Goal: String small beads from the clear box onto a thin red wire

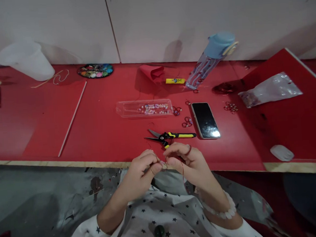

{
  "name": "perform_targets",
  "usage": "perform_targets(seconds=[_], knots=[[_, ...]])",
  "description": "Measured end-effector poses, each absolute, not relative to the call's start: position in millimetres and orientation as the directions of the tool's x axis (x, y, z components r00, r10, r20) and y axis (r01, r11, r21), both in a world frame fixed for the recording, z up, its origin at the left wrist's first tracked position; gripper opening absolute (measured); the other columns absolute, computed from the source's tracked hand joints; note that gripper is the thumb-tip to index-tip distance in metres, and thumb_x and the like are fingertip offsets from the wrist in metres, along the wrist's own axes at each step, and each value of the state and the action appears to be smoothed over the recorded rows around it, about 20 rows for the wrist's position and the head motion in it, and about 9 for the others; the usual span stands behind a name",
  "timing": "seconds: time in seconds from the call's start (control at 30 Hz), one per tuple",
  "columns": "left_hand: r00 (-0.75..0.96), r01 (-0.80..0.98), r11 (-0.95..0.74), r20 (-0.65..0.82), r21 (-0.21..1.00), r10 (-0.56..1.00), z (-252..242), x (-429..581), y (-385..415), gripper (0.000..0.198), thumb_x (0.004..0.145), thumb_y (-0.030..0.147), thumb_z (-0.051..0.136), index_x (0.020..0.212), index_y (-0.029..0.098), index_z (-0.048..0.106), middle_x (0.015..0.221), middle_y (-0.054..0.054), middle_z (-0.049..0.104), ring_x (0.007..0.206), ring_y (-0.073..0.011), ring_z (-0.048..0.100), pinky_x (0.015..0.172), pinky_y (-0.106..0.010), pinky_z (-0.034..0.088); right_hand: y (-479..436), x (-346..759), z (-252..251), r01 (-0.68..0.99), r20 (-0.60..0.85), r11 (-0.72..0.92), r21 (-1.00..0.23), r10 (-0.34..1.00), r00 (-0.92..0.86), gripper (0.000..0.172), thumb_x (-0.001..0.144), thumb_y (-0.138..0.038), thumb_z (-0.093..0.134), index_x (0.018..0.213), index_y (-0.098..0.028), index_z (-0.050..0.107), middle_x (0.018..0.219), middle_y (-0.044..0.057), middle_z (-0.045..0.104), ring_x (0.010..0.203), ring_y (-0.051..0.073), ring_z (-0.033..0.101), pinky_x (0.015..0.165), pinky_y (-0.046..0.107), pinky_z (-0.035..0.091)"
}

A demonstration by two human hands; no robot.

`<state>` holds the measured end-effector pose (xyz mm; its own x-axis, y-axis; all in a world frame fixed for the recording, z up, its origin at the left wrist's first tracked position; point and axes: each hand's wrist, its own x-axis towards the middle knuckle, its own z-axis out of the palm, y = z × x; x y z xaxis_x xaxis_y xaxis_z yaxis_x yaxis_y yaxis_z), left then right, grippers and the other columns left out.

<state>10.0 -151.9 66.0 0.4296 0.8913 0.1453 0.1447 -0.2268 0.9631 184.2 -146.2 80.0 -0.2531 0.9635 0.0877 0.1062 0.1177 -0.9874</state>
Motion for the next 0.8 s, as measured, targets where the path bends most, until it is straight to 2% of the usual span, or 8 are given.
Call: perform_targets(seconds=[0.17, 0.33, 0.47, 0.53, 0.6, 0.7, 0.77, 0.8], knots=[[0.464, 0.156, -0.265, 0.166, 0.951, 0.870, 74, 8, -154, 0.037, 0.096, 0.039, 0.041, 0.066, 0.017, 0.045, 0.066, 0.002, 0.045, 0.065, -0.0115, 0.044, 0.060, -0.021, 0.036, -151, 180, 88, 0.159, 0.101, 0.157, -0.975, 0.945, -0.311, 0.032, 0.090, -0.031, 0.052, 0.060, -0.019, 0.053, 0.059, -0.001, 0.052, 0.056, 0.011, 0.048, 0.054, 0.024, 0.039], [0.463, 0.134, -0.426, 0.323, 0.895, 0.825, 75, 9, -151, 0.028, 0.096, 0.031, 0.043, 0.074, 0.017, 0.053, 0.072, -0.001, 0.054, 0.072, -0.0122, 0.049, 0.065, -0.022, 0.040, -153, 172, 87, -0.059, -0.057, -0.080, -0.995, 0.948, -0.314, 0.037, 0.087, -0.037, 0.052, 0.055, -0.018, 0.054, 0.054, -0.001, 0.050, 0.052, 0.010, 0.048, 0.052, 0.023, 0.040], [0.436, 0.058, -0.552, 0.477, 0.832, 0.764, 72, 10, -152, 0.021, 0.096, 0.026, 0.044, 0.082, 0.017, 0.056, 0.076, -0.003, 0.059, 0.074, -0.0126, 0.051, 0.070, -0.024, 0.042, -154, 166, 81, -0.258, -0.227, -0.327, -0.909, 0.908, -0.352, 0.040, 0.079, -0.045, 0.060, 0.050, -0.019, 0.052, 0.049, -0.002, 0.049, 0.044, 0.010, 0.047, 0.043, 0.023, 0.038], [0.421, 0.039, -0.578, 0.511, 0.815, 0.749, 71, 10, -153, 0.019, 0.096, 0.024, 0.045, 0.083, 0.017, 0.057, 0.077, -0.003, 0.060, 0.075, -0.0127, 0.052, 0.071, -0.026, 0.043, -156, 165, 80, -0.288, -0.253, -0.378, -0.880, 0.886, -0.390, 0.040, 0.080, -0.045, 0.058, 0.050, -0.019, 0.052, 0.047, -0.002, 0.048, 0.041, 0.010, 0.045, 0.041, 0.023, 0.037], [0.392, 0.043, -0.577, 0.517, 0.816, 0.761, 72, 9, -155, 0.017, 0.096, 0.021, 0.046, 0.083, 0.017, 0.056, 0.075, -0.003, 0.059, 0.074, -0.0124, 0.052, 0.070, -0.026, 0.043, -159, 166, 81, -0.250, -0.179, -0.269, -0.930, 0.926, -0.331, 0.034, 0.085, -0.039, 0.055, 0.057, -0.019, 0.054, 0.051, -0.002, 0.049, 0.044, 0.010, 0.047, 0.045, 0.023, 0.041], [0.373, 0.054, -0.551, 0.495, 0.833, 0.785, 76, 7, -157, 0.019, 0.096, 0.022, 0.046, 0.079, 0.016, 0.054, 0.072, -0.002, 0.057, 0.072, -0.0123, 0.051, 0.067, -0.025, 0.043, -165, 171, 84, -0.052, 0.214, 0.210, -0.976, 0.972, -0.096, 0.007, 0.085, -0.022, 0.056, 0.081, -0.021, 0.062, 0.069, 0.000, 0.058, 0.064, 0.014, 0.056, 0.059, 0.027, 0.048], [0.382, 0.052, -0.541, 0.484, 0.839, 0.787, 78, 5, -158, 0.021, 0.096, 0.024, 0.046, 0.077, 0.017, 0.053, 0.071, -0.002, 0.056, 0.072, -0.0124, 0.051, 0.066, -0.025, 0.043, -168, 173, 88, 0.154, 0.480, 0.489, -0.859, 0.872, -0.094, 0.020, 0.080, -0.014, 0.060, 0.099, -0.022, 0.062, 0.083, 0.004, 0.061, 0.076, 0.016, 0.058, 0.067, 0.030, 0.050], [0.386, 0.047, -0.539, 0.482, 0.841, 0.786, 79, 5, -159, 0.022, 0.096, 0.025, 0.046, 0.077, 0.017, 0.052, 0.071, -0.002, 0.057, 0.072, -0.0125, 0.051, 0.065, -0.025, 0.044, -168, 173, 90, 0.239, 0.551, 0.568, -0.788, 0.823, -0.139, 0.027, 0.078, -0.012, 0.061, 0.103, -0.022, 0.061, 0.087, 0.005, 0.061, 0.078, 0.017, 0.058, 0.068, 0.031, 0.050]])
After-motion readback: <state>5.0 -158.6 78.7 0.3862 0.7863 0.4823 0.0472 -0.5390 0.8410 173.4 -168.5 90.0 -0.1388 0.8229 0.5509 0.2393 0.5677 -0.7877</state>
